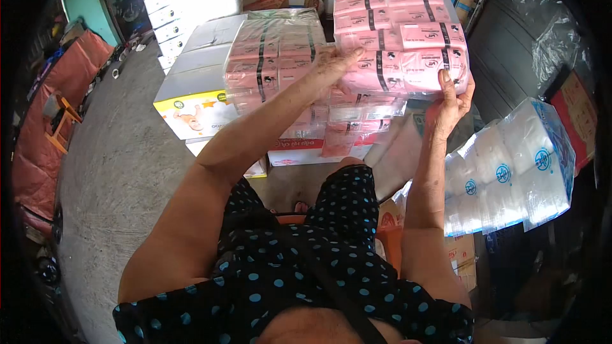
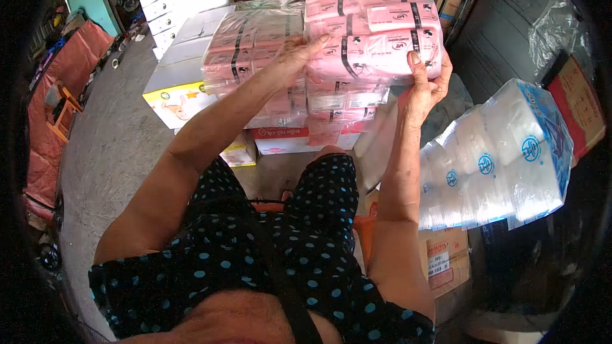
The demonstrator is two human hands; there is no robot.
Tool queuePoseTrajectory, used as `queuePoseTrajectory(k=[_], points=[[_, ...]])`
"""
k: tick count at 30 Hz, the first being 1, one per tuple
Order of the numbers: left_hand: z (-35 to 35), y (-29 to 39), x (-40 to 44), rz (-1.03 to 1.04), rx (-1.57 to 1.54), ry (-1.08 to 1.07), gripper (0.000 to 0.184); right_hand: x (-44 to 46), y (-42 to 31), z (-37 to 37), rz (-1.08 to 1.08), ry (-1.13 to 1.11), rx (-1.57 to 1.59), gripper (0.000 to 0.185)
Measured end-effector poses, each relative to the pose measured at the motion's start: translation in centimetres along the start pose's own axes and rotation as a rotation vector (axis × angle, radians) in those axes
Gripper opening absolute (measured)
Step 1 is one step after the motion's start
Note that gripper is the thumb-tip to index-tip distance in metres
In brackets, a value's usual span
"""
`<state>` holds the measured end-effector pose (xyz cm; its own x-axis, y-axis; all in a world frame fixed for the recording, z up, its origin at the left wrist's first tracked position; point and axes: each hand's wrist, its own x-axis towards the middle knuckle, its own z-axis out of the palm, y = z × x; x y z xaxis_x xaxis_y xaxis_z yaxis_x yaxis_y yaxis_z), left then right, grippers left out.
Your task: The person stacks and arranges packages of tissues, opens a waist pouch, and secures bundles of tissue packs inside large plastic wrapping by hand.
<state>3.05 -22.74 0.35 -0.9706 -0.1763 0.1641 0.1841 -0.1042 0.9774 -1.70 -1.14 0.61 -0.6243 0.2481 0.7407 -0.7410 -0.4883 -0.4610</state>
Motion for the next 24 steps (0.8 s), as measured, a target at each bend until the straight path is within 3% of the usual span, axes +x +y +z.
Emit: queuePoseTrajectory(k=[2, 7, 11, 14, 15, 18, 19, 22, 24], points=[[-0.2, 0.8, 1.1, 0.032, 0.257, 0.060, 0.035, 1.3, 1.9, -0.4, 0.084, 0.107, 0.115, 0.040], [-1.0, 1.3, 4.1, 0.036, 0.272, -0.002, 0.033, 3.3, 6.9, -1.7, 0.245, 0.145, 0.144, 0.034], [-2.4, -0.2, 7.3, 0.088, 0.527, 0.047, 0.033, 3.6, 12.2, -3.9, 0.446, 0.180, -0.063, 0.030], [-3.6, -1.5, 8.5, 0.329, 1.352, 0.075, 0.032, 2.8, 16.2, -6.8, 0.384, -0.111, -0.830, 0.039], [-4.2, -2.3, 8.9, 0.317, 1.350, 0.069, 0.032, 2.2, 15.8, -6.3, 0.395, -0.113, -0.834, 0.039], [-5.0, -4.3, 9.5, 0.919, 1.277, -0.182, 0.040, 0.7, 13.8, -5.1, 0.680, -0.058, -0.636, 0.054], [-5.1, -4.7, 9.7, 0.913, 1.269, -0.188, 0.040, 0.7, 13.7, -5.1, 0.687, -0.055, -0.645, 0.054], [-4.2, -3.2, 8.1, 0.470, 1.234, -0.283, 0.053, 0.4, 14.2, -5.3, 0.687, -0.058, -0.521, 0.062], [-4.0, -3.7, 7.4, 0.492, 1.281, -0.238, 0.056, 0.6, 15.1, -5.5, 0.685, -0.059, -0.512, 0.063]])
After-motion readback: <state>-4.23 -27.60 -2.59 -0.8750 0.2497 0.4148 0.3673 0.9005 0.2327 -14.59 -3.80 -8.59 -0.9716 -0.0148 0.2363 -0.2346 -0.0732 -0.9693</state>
